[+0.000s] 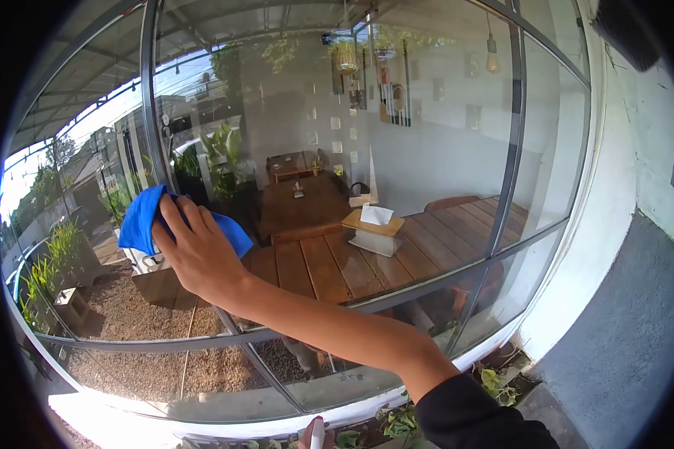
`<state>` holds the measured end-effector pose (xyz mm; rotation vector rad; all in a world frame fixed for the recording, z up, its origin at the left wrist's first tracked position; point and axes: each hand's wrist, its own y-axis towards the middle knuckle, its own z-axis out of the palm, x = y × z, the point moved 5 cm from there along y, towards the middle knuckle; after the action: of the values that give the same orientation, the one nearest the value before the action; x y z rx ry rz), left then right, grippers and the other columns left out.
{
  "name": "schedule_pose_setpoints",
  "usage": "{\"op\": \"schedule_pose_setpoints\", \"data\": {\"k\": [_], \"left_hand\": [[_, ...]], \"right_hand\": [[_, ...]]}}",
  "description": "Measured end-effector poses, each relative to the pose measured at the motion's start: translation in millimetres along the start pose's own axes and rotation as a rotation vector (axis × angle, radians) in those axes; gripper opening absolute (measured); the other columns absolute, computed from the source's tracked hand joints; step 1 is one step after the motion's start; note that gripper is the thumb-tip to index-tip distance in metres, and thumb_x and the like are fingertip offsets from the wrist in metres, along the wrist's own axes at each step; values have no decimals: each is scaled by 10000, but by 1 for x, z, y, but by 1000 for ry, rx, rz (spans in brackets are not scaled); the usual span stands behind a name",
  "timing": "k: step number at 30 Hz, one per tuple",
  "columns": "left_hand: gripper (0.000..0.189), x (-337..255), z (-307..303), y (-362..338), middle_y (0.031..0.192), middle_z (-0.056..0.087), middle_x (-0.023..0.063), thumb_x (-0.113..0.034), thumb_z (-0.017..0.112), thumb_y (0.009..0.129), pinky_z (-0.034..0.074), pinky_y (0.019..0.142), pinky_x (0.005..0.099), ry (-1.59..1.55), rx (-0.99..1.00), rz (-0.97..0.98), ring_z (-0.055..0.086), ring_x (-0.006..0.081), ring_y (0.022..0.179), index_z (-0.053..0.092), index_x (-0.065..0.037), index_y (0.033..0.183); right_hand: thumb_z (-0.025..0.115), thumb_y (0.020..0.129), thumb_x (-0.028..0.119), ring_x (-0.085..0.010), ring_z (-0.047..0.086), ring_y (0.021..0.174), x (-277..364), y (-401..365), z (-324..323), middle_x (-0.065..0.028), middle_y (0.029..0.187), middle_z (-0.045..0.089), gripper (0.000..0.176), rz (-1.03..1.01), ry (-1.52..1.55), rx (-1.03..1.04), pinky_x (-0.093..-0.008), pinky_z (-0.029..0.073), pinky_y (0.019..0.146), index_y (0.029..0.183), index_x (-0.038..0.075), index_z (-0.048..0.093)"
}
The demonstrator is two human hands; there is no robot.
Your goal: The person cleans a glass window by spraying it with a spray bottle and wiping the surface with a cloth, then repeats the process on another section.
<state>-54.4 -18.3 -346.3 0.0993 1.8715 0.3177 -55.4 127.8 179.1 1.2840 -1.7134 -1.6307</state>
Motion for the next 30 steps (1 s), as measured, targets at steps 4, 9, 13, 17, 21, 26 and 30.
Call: {"op": "schedule_pose_setpoints", "data": {"k": [4,9,13,17,21,26,30], "left_hand": [[484,-1,-1,-3,1270,590,102,36,605,901,525,892,319,29,-1,9,598,192,1064,462,30,1363],[469,3,-4,-8,1169,622,110,2,622,900,532,832,299,-43,-15,16,601,165,982,482,19,1348],[465,-43,-8,-7,1050,651,86,-82,672,895,524,712,276,191,2,54,602,131,855,513,-2,1325],[454,-82,0,5,1000,674,127,-36,656,815,517,584,265,-75,-30,-76,609,119,653,541,42,1247],[444,-112,15,6,967,689,115,-63,668,826,518,607,263,-103,-30,-230,624,123,668,558,40,1244],[495,-99,52,9,1026,679,146,-58,657,820,509,556,265,-43,24,-129,598,116,631,528,32,1290],[475,-106,97,12,1063,666,140,-51,653,839,500,560,258,-101,48,-134,579,115,637,526,29,1290]], "right_hand": [[584,819,43,-406,454,1154,12,-51,1,-247,1318,397,398,98,82,78,-495,424,959,1201,-39,506],[637,796,117,-338,479,1063,45,-158,16,-211,1290,434,437,170,139,370,-446,434,938,1199,-15,534],[648,784,111,-324,486,1046,57,-197,14,-193,1239,460,419,185,127,396,-421,452,901,1175,-14,560],[644,819,98,-313,505,1030,48,-199,-1,-180,1164,491,344,283,279,495,-407,458,870,1130,-30,569],[611,924,151,-293,556,1006,16,-225,-64,-208,1129,516,255,632,794,248,-383,474,850,1099,-29,564],[552,963,380,-218,621,958,-35,-362,-151,-116,1118,630,456,1575,1698,-129,-342,509,847,1259,33,541],[376,923,684,-278,617,1078,-52,-421,-268,-155,1205,623,787,1555,2192,-771,-392,483,972,1304,11,522]]}}
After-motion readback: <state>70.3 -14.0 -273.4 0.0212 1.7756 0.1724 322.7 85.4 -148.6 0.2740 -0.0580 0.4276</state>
